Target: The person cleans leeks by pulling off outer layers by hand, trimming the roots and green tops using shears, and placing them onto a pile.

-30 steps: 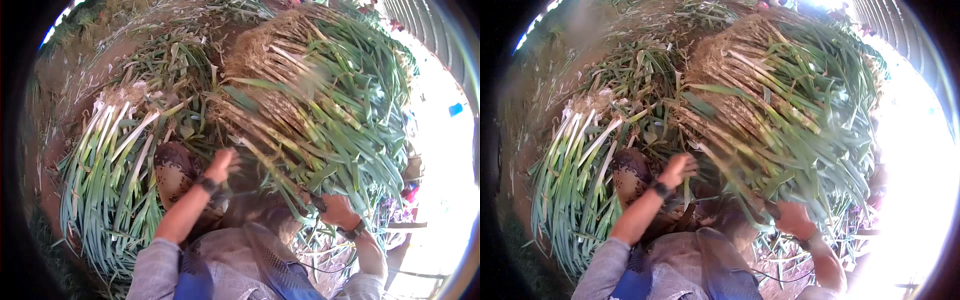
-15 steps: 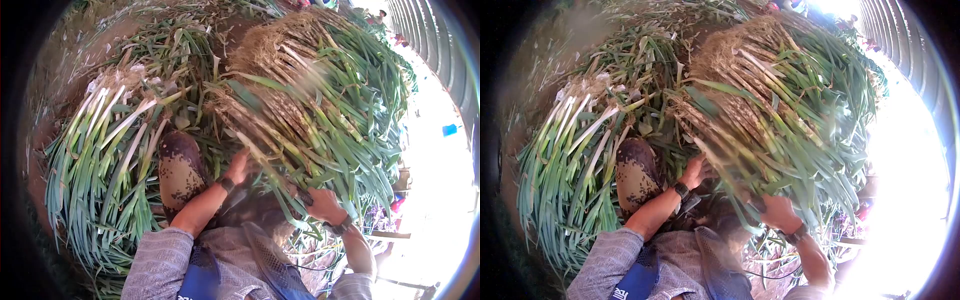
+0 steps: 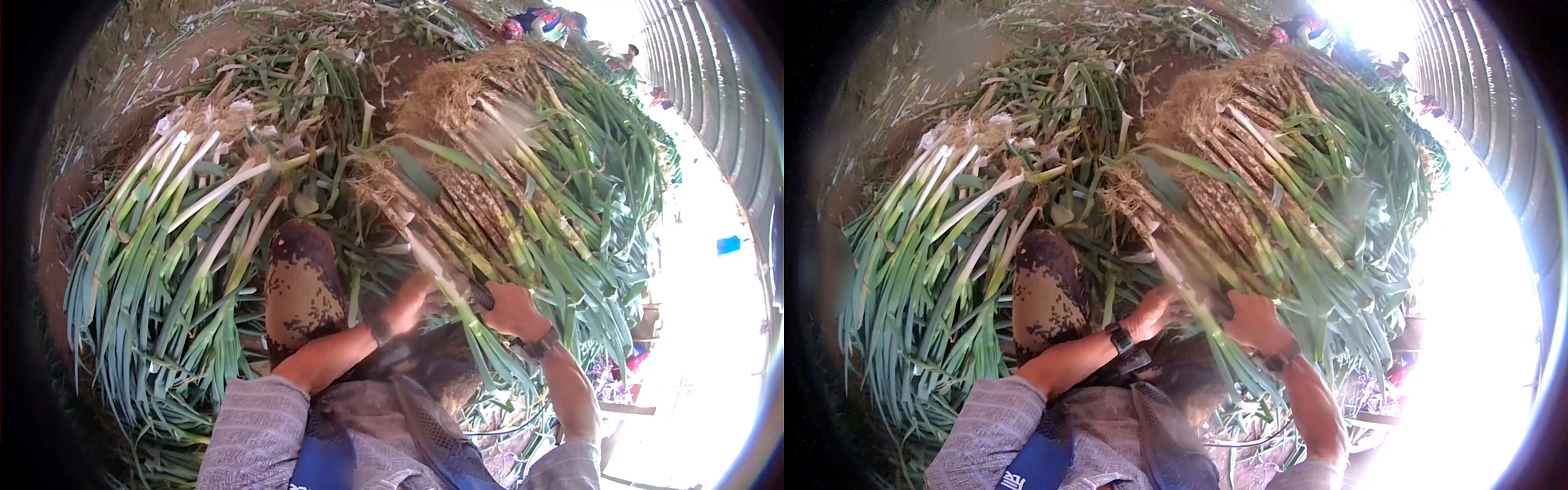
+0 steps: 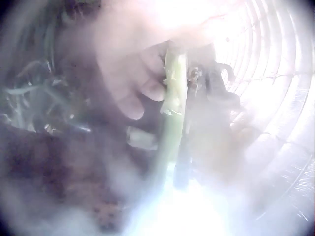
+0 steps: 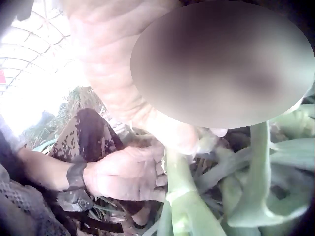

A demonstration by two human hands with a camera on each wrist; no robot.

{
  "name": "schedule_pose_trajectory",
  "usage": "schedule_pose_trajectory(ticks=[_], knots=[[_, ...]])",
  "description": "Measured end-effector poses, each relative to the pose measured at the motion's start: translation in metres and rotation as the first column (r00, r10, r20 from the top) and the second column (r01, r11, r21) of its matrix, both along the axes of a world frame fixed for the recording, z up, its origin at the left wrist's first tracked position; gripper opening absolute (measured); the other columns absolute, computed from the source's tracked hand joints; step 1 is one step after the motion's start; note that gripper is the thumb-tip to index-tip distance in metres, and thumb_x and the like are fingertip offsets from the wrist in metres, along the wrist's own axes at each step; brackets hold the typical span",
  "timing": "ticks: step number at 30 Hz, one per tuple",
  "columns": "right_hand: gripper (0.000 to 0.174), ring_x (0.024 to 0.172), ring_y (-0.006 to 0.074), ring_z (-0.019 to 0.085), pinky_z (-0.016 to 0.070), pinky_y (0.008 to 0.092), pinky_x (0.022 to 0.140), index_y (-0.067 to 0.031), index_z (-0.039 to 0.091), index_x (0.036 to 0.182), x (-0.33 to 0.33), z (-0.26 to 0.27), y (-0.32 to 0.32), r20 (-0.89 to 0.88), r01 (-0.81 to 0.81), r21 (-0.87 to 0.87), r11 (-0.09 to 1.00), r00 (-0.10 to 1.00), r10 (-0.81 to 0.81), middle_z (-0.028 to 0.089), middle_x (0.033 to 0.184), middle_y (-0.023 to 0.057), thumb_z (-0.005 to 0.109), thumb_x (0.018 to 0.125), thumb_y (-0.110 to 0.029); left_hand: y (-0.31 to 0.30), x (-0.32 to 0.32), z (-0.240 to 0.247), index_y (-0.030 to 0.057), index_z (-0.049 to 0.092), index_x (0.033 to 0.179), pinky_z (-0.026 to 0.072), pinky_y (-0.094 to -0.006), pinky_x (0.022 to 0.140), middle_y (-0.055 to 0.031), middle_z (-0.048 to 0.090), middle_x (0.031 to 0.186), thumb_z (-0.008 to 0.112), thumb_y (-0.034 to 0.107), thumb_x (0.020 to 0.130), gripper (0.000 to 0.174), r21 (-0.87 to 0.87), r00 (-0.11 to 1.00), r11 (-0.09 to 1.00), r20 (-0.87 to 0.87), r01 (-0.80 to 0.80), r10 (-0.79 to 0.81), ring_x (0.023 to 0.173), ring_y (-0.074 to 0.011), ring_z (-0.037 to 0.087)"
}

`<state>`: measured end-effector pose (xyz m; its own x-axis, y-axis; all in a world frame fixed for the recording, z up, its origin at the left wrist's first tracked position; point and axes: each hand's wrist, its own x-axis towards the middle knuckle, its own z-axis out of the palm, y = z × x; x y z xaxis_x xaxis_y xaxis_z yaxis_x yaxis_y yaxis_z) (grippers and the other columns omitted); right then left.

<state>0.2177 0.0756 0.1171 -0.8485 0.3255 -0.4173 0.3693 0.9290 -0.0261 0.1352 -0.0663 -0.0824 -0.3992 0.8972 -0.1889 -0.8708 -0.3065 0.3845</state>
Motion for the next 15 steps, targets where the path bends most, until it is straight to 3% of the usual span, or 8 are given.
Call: schedule_pose_trajectory(ticks=[2,4,6,7,9,11,12,15], knots=[[0.031,0.085,0.0448,0.063,0.049,0.052,0.079,-0.0058,0.063,0.1,-0.004,0.001,0.0,-0.019,-0.012,-0.023,1.0,1.0,0.011,0.066,0.085,0.0234,0.063,0.077,-0.027,-0.002,0.0,0.009,0.0072,0.055,0.122,0.058,-0.0448,0.083,-0.0116,0.065,0.115,0.064,0.042,0.093,0.046,0.057,1.0,0.998,0.014,0.021,-0.021,0.101,-0.0256,0.066],[0.032,0.085,0.044,0.063,0.049,0.0514,0.078,-0.0063,0.063,0.102,0.004,0.003,0.005,-0.058,-0.072,-0.059,0.996,0.996,0.069,0.067,0.085,0.0227,0.064,0.077,-0.026,-0.003,0.0,0.021,0.0077,0.059,0.117,0.0575,-0.0363,0.066,-0.0104,0.066,0.11,0.059,0.032,0.097,0.032,0.093,0.996,0.996,0.087,-0.002,-0.006,0.09,-0.021,0.067],[0.033,0.085,0.0432,0.064,0.0491,0.0507,0.078,-0.0067,0.064,0.104,0.011,0.011,0.007,-0.097,-0.13,-0.091,0.987,0.988,0.121,0.067,0.085,0.022,0.065,0.077,-0.026,0.002,-0.002,0.014,0.0078,0.06,0.116,0.0585,-0.039,0.073,-0.0089,0.067,0.105,0.063,0.035,0.094,0.035,0.098,0.999,0.995,0.038,0.034,-0.038,0.089,-0.0198,0.068],[0.033,0.081,0.0423,0.063,0.0486,0.0496,0.075,-0.0063,0.064,0.103,0.017,0.018,0.007,-0.097,-0.022,-0.126,0.992,0.995,0.009,0.066,0.082,0.0206,0.068,0.077,-0.027,0.003,-0.002,0.009,0.008,0.061,0.115,0.0596,-0.0417,0.08,-0.0073,0.068,0.1,0.067,0.038,0.092,0.037,0.099,0.997,0.993,-0.01,0.071,-0.07,0.088,-0.0186,0.068],[0.033,0.075,0.0387,0.063,0.0481,0.0464,0.069,-0.0062,0.065,0.1,0.033,0.025,0.005,-0.122,0.144,-0.149,0.978,0.979,-0.163,0.065,0.078,0.0174,0.073,0.077,-0.028,0.004,-0.009,0.009,0.0075,0.063,0.112,0.0605,-0.04,0.077,-0.0063,0.069,0.094,0.067,0.035,0.092,0.034,0.116,0.996,0.989,-0.009,0.095,-0.094,0.082,-0.0173,0.068],[0.033,0.075,0.0381,0.063,0.0484,0.0461,0.069,-0.0058,0.065,0.1,0.056,0.018,0.004,-0.093,0.161,-0.192,0.968,0.979,-0.182,0.065,0.078,0.0174,0.073,0.077,-0.028,0.01,-0.015,0.012,0.0053,0.064,0.108,0.0624,-0.0365,0.069,-0.0052,0.069,0.083,0.067,0.03,0.093,0.029,0.074,0.996,0.993,0.01,0.091,-0.092,0.073,-0.017,0.069],[0.033,0.075,0.0375,0.064,0.0488,0.0459,0.069,-0.0053,0.064,0.1,0.068,0.013,0.004,-0.065,0.165,-0.238,0.957,0.981,-0.185,0.066,0.078,0.0175,0.073,0.077,-0.028,0.012,-0.017,0.014,0.0053,0.064,0.108,0.0624,-0.0365,0.069,-0.0052,0.069,0.083,0.067,0.03,0.093,0.029,0.076,0.994,0.991,0.01,0.106,-0.107,0.073,-0.017,0.069],[0.034,0.076,0.0398,0.064,0.0503,0.0473,0.07,-0.0055,0.065,0.1,0.101,-0.005,0.0,-0.064,0.176,-0.146,0.974,0.98,-0.187,0.066,0.08,0.0193,0.073,0.077,-0.028,0.014,-0.028,0.026,0.0031,0.061,0.105,0.0625,-0.038,0.071,-0.0075,0.069,0.088,0.066,0.03,0.094,0.029,-0.084,0.986,0.995,-0.153,0.057,-0.069,0.079,-0.0204,0.071]])
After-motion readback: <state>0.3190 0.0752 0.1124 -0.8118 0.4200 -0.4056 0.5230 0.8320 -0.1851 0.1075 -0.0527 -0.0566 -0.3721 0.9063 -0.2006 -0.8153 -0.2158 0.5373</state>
